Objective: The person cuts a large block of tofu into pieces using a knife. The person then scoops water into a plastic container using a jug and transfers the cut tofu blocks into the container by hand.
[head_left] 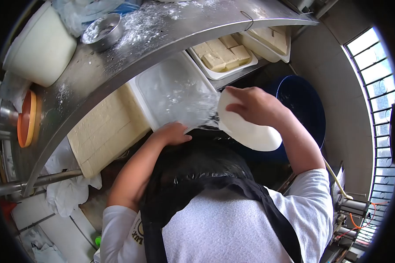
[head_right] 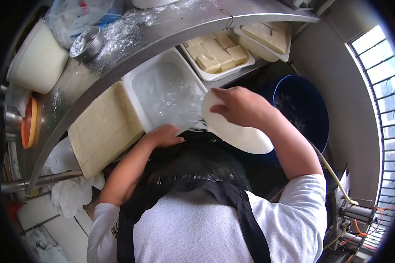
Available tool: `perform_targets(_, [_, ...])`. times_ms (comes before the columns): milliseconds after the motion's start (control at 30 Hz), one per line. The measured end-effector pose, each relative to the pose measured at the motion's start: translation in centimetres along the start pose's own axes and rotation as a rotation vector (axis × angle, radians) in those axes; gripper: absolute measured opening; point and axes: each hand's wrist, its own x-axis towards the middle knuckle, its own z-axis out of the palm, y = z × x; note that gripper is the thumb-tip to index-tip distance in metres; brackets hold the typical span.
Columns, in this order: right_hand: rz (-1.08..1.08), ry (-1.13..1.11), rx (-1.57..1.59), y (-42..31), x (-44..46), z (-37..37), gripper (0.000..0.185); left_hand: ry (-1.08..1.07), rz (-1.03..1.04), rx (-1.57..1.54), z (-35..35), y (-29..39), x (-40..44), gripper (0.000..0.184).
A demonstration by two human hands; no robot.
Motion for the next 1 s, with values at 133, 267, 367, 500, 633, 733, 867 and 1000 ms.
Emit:
perform_targets(133, [-0.074,-0.194,-0.14,-3.1,2.5,1.4,0.045,-0.081,-0.045,-0.032,-0.6,-0.1,0.2,0.064])
perform_targets(267, [-0.269,-0.327,-0.281,-4.8,5.4,3.6,0.04,-0.204,-0.038,-0.051,-0.4,-1.2,1.3,0.072])
perform_targets(367, [-0.42,-0.302,-0.349,-7.0,6.9,5.3,0.03,-0.183,0.016,-0.02,1.8,-3.6,3.1,0.061])
perform_targets(500, [-0.475,-0.373,-0.547,-11.1,7.0,4.7,0.019,-0.246,-0.069,-0.091,-3.6,2.3,-1.2,0.046])
perform_targets(633, [-0.481,-0.303,-0.601,-10.1,7.0,4.7,0.022,-0.248,-0.028,-0.064,0.2,-2.9,2.5,0.043])
perform_targets(733, [-0.404,-0.038,-0.654,-6.2,5.5,2.7,0.023,-0.138,-0.105,0.076,-0.2,-0.8,1.6,0.051])
perform_targets(867, [0.234,0.036,-0.366,2.3,2.6,-1.8,0.041,0.047,-0.044,-0.036,0.2,1.1,-0.4,0.04])
perform_targets(1000, [0.513,0.338,-0.403,13.3,-3.1,-2.5,0.04,0.401,-0.09,0.139,2.3,2.0,-1.3,0.016])
